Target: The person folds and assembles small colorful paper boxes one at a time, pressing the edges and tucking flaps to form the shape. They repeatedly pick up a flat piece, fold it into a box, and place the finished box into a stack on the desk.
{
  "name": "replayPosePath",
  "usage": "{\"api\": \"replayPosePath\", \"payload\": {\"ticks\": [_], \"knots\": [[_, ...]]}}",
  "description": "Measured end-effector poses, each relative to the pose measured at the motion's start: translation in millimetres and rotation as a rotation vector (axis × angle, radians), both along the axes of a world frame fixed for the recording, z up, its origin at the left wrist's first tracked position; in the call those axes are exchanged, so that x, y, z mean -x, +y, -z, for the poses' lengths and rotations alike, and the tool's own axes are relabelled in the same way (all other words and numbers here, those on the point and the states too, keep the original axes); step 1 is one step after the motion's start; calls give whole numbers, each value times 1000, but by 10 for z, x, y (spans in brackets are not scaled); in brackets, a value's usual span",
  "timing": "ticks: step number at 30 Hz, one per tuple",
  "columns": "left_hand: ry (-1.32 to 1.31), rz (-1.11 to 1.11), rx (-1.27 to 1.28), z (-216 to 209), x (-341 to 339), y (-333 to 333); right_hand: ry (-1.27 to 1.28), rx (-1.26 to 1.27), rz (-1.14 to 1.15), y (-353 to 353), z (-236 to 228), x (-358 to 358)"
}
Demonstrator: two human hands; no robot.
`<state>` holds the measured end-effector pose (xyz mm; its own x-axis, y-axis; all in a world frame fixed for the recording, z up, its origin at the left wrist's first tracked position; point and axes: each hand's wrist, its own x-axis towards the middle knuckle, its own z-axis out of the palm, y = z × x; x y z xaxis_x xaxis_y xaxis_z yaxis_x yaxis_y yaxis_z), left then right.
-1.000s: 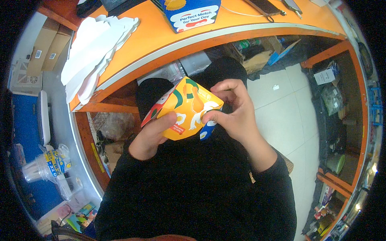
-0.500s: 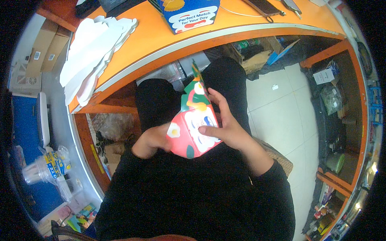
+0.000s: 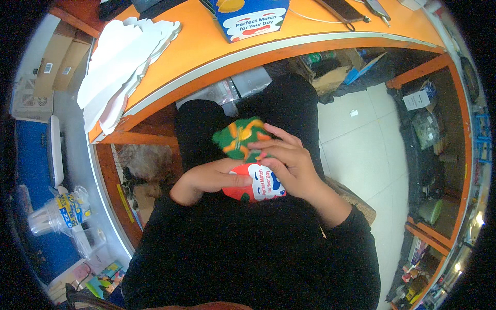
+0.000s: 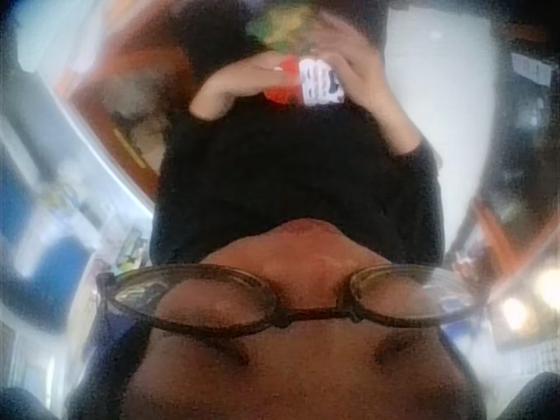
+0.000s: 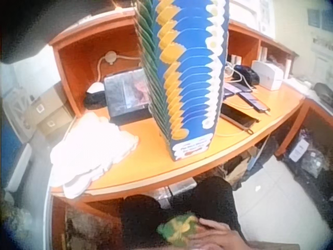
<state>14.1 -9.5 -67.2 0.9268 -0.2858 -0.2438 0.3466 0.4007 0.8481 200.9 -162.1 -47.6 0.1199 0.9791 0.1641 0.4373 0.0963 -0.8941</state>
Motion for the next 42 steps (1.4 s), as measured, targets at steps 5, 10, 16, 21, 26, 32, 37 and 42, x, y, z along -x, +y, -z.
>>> {"api": "replayPosePath", "payload": {"ticks": [5,10,16,21,26,32,37,42], "knots": [[-350,-308,721,115,18,-90,202,-255,57,38,-46,-52],[142,-658,442,-115,-64,-77,110,-102,33,87,-112,-138],[98,-806,103,-212,-54,-121,253,-33,261,149,-257,-35],[92,-781,-12,-240,-35,-128,250,-1,283,178,-211,-55],[41,-728,34,-297,-36,-111,270,23,283,164,-219,-51],[12,-692,133,-285,-42,-89,222,-3,235,166,-207,-57],[9,-621,350,-220,-30,-49,230,-55,232,186,-80,-5],[86,-594,430,-147,-52,-120,57,-216,193,292,76,41]]}}
